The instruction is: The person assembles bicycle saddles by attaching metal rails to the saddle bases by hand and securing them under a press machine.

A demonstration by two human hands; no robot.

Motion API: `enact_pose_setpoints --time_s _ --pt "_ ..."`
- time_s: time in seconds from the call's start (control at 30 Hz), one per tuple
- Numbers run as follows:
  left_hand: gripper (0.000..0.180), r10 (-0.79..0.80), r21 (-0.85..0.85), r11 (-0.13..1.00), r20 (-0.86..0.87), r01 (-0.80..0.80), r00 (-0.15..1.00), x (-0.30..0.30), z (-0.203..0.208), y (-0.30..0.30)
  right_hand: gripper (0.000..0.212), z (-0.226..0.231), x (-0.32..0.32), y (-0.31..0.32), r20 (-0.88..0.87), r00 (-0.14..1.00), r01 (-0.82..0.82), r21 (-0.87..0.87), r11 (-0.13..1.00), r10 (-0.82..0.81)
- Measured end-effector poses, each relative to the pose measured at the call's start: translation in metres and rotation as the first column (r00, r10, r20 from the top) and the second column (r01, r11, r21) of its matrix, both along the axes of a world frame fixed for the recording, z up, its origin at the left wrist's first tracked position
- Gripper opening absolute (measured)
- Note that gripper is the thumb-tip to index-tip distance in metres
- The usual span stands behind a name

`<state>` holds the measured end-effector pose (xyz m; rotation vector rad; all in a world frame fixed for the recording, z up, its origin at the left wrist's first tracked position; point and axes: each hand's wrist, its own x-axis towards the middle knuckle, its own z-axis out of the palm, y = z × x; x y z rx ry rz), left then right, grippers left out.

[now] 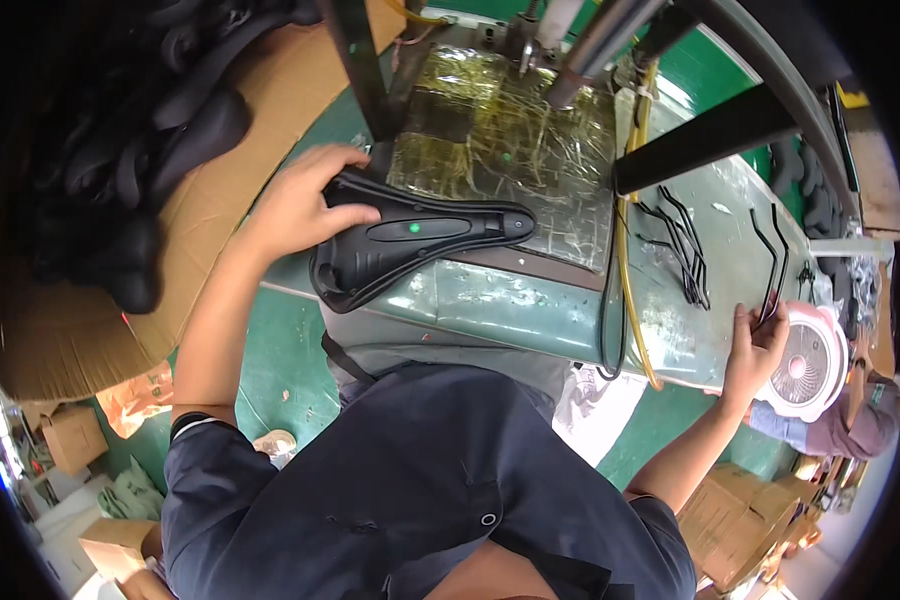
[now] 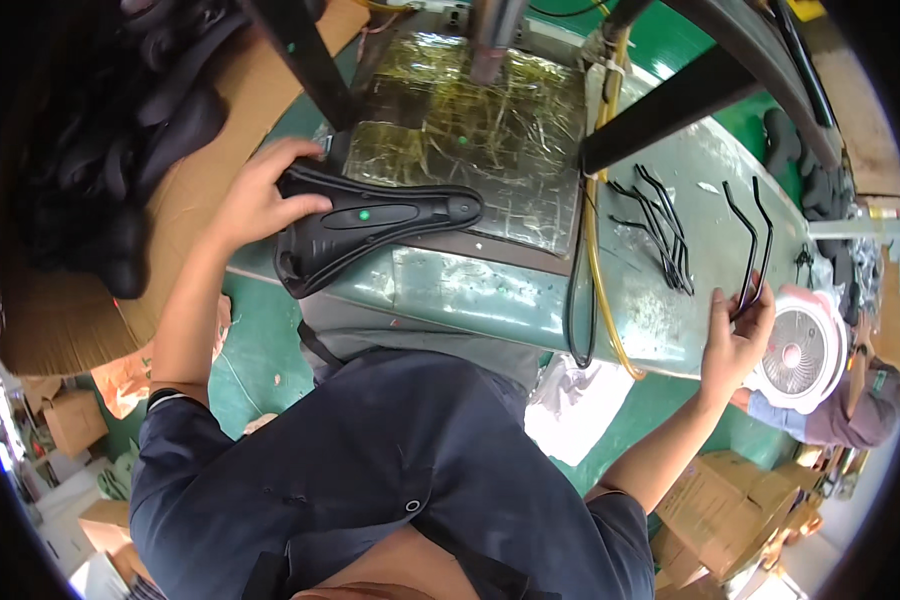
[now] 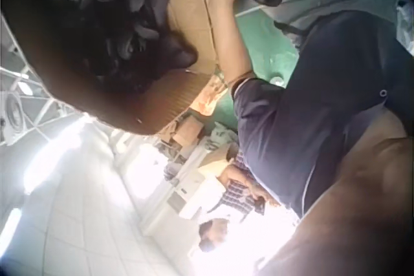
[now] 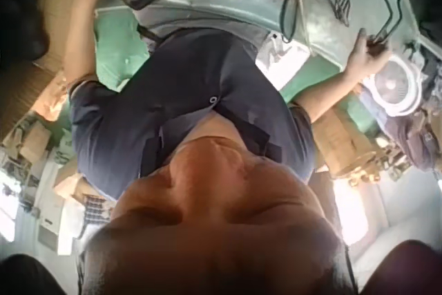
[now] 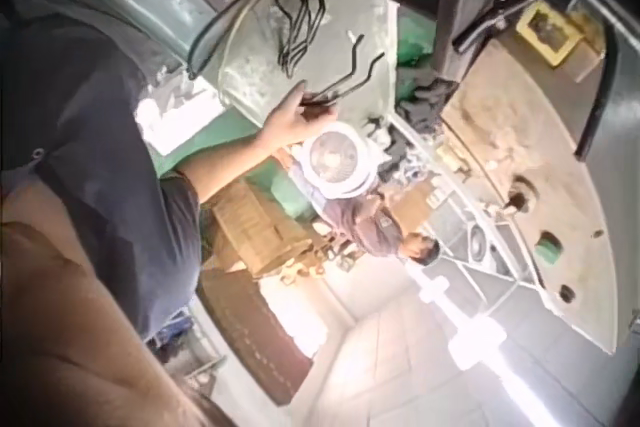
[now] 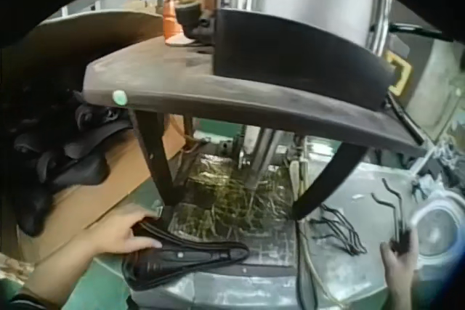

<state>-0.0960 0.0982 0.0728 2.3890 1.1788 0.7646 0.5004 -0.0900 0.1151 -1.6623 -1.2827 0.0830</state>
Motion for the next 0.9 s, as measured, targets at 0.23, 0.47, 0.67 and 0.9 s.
enact_pose_setpoints --time_s 0.23,0.47,0.67,0.9 --pt "0.046 -0.093 0.099 0.993 0.28 0.068 0.955 0.104 -0.006 -0.015 0.072 -0.019 -0.131 0.006 -0.491 0.795 -0.471 -0.13 0.872 0.356" --pt "0.027 0.168 -0.087 0.986 0.608 -0.145 0.776 0.122 -0.052 -0.037 0.039 -0.037 -0.206 0.045 -0.059 0.782 -0.621 -0.164 0.766 0.621" --pt "0.03 0.219 -0.137 0.975 0.715 -0.174 0.664 0.128 -0.069 -0.036 0.022 -0.051 -0.237 0.067 0.167 0.818 -0.541 -0.1 0.835 0.55" --pt "0.031 0.286 -0.201 0.958 0.698 -0.204 0.656 0.13 -0.067 -0.04 0.022 -0.036 -0.238 0.072 0.206 0.765 -0.596 -0.129 0.792 0.61"
